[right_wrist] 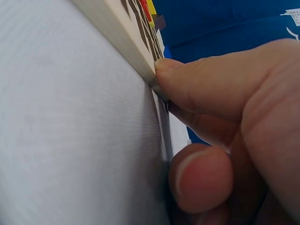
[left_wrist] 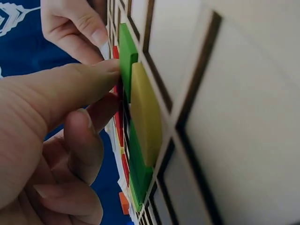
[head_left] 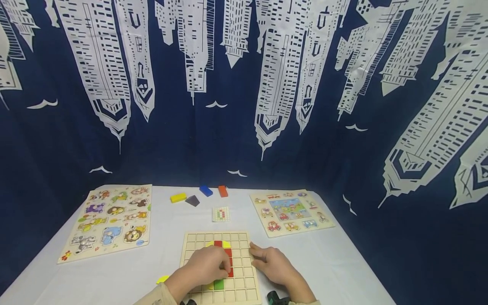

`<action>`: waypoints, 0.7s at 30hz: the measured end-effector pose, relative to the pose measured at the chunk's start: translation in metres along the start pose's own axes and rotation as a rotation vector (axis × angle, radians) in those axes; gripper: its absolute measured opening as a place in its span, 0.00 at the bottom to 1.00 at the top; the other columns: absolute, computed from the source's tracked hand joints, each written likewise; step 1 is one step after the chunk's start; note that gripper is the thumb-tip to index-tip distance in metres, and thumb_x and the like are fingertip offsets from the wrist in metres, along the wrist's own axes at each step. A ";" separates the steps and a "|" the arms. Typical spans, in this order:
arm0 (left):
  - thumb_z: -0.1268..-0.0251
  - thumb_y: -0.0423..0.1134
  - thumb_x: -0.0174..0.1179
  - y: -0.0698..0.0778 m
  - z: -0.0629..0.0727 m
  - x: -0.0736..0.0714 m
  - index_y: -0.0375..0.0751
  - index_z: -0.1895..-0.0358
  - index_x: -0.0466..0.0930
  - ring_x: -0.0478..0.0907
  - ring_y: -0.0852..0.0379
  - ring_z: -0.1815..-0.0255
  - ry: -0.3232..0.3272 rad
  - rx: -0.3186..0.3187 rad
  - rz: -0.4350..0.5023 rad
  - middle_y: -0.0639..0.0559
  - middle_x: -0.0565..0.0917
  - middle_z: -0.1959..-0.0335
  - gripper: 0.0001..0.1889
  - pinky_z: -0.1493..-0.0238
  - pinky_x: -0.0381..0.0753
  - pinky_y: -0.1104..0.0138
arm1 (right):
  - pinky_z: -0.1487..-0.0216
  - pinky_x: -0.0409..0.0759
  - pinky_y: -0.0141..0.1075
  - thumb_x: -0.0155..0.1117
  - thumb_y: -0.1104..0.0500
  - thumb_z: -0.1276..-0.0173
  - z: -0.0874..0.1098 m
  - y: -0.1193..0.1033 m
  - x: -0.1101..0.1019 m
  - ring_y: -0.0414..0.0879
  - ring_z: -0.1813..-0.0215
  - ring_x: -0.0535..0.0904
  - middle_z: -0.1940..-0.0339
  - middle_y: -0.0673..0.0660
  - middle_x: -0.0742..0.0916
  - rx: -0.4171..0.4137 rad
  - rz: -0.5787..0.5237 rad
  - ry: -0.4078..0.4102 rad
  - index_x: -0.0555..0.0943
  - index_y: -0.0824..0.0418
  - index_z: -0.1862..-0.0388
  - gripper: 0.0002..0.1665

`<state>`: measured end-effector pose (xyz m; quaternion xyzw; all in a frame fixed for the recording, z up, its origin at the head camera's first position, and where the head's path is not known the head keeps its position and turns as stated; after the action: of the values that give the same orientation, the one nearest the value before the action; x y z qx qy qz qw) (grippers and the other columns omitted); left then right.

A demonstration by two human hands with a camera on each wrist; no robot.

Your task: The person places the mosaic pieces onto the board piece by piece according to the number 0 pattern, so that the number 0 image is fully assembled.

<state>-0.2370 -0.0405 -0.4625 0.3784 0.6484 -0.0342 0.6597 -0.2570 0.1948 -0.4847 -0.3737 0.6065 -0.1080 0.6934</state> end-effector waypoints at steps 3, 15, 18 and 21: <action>0.44 0.40 0.76 0.000 0.001 0.001 0.59 0.77 0.88 0.71 0.71 0.75 0.009 -0.015 0.008 0.73 0.80 0.76 0.09 0.74 0.72 0.68 | 0.28 0.67 0.57 0.68 0.56 0.29 0.000 0.000 0.001 0.55 0.25 0.72 0.27 0.54 0.78 0.003 0.002 0.000 0.83 0.60 0.36 0.24; 0.40 0.48 0.72 -0.057 0.062 -0.049 0.58 0.58 0.89 0.76 0.64 0.68 0.124 -0.272 0.076 0.70 0.82 0.70 0.07 0.67 0.76 0.63 | 0.28 0.68 0.58 0.68 0.56 0.29 -0.003 -0.003 0.003 0.56 0.25 0.73 0.27 0.54 0.78 -0.001 0.027 -0.005 0.83 0.60 0.36 0.24; 0.39 0.48 0.72 -0.085 0.085 -0.061 0.59 0.58 0.88 0.74 0.63 0.70 0.183 -0.420 0.084 0.67 0.82 0.69 0.07 0.67 0.73 0.63 | 0.28 0.68 0.59 0.68 0.55 0.29 -0.003 -0.002 0.002 0.57 0.25 0.73 0.27 0.53 0.78 0.008 0.030 -0.007 0.83 0.60 0.36 0.24; 0.38 0.50 0.72 -0.109 0.100 -0.063 0.58 0.60 0.88 0.76 0.62 0.68 0.243 -0.514 0.120 0.64 0.84 0.68 0.07 0.65 0.74 0.63 | 0.28 0.68 0.60 0.68 0.55 0.30 -0.003 0.000 0.002 0.57 0.25 0.73 0.27 0.53 0.78 0.011 0.034 -0.007 0.83 0.59 0.36 0.24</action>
<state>-0.2222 -0.2013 -0.4692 0.2380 0.6866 0.2162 0.6521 -0.2595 0.1928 -0.4863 -0.3599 0.6098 -0.0984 0.6992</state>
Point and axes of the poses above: each hand's wrist, its own z-axis away from the middle knuckle, its own x-axis out of the palm, y = z × x, the point moved 2 cm from there along -z, towards the middle knuckle
